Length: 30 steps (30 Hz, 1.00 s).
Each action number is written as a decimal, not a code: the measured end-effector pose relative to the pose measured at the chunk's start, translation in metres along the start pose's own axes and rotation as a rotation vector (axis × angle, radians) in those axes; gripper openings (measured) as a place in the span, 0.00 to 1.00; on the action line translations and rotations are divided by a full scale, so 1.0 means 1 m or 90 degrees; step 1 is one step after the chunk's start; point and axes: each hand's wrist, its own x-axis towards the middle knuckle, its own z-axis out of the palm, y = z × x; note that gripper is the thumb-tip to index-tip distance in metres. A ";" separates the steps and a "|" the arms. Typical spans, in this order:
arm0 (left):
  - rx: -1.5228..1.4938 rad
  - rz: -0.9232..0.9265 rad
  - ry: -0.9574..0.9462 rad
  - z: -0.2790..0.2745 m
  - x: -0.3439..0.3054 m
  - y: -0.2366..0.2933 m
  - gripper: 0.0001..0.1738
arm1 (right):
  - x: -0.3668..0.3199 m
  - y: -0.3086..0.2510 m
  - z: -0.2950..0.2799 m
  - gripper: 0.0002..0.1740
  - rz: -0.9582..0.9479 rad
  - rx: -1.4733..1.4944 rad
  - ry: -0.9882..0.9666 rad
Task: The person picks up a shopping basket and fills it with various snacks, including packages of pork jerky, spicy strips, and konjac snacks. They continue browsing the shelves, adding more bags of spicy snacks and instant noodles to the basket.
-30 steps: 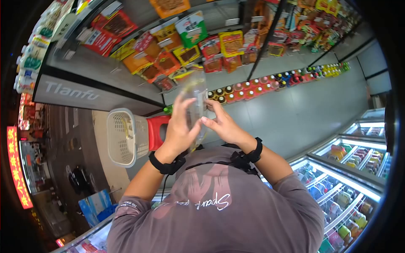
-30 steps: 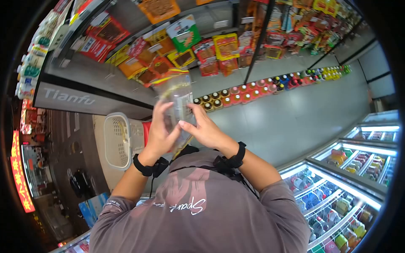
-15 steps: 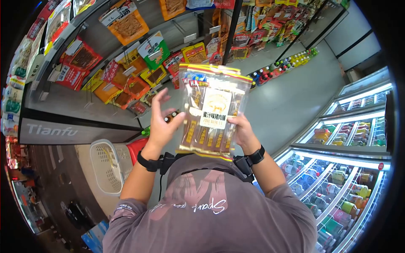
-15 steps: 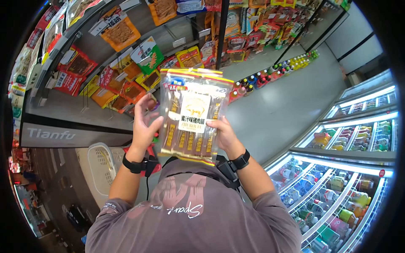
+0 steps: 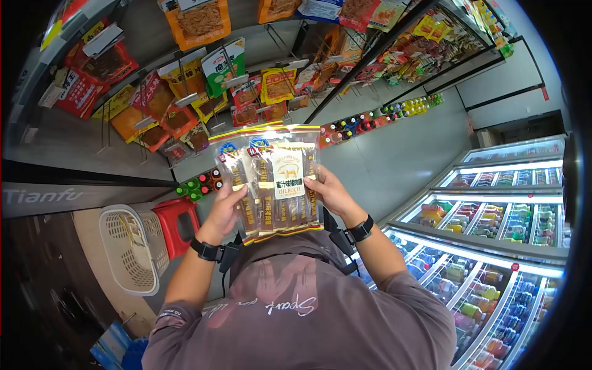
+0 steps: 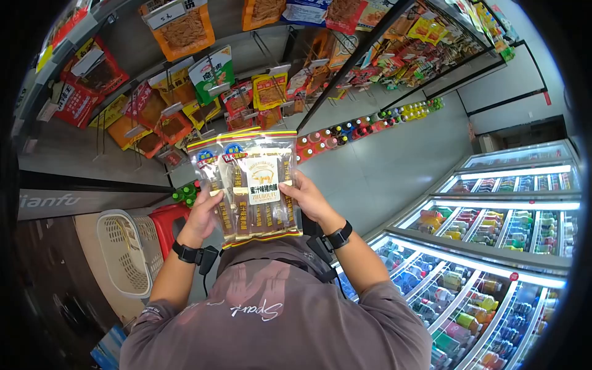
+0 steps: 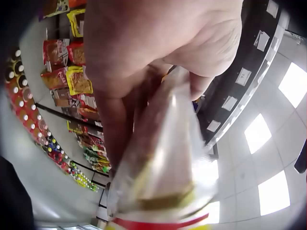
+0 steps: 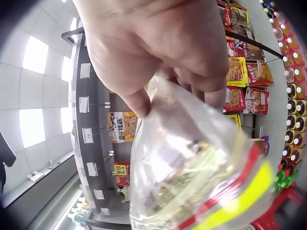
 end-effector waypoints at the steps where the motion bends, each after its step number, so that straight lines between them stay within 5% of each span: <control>1: 0.000 0.004 0.004 -0.002 0.002 0.002 0.29 | 0.005 -0.002 -0.003 0.21 0.022 -0.023 0.008; 5: 0.100 0.071 0.089 -0.020 0.011 0.007 0.30 | 0.042 -0.011 -0.031 0.22 0.076 0.032 -0.014; 8: 0.292 0.162 0.210 -0.023 0.009 0.009 0.28 | 0.086 -0.004 -0.072 0.24 -0.030 -0.015 0.004; 15: 0.322 0.192 0.357 0.007 0.003 0.002 0.29 | 0.183 0.000 -0.154 0.22 -0.086 -0.065 0.019; 30: 0.327 0.195 0.468 0.076 0.012 -0.029 0.30 | 0.255 -0.009 -0.164 0.36 -0.106 -0.003 -0.057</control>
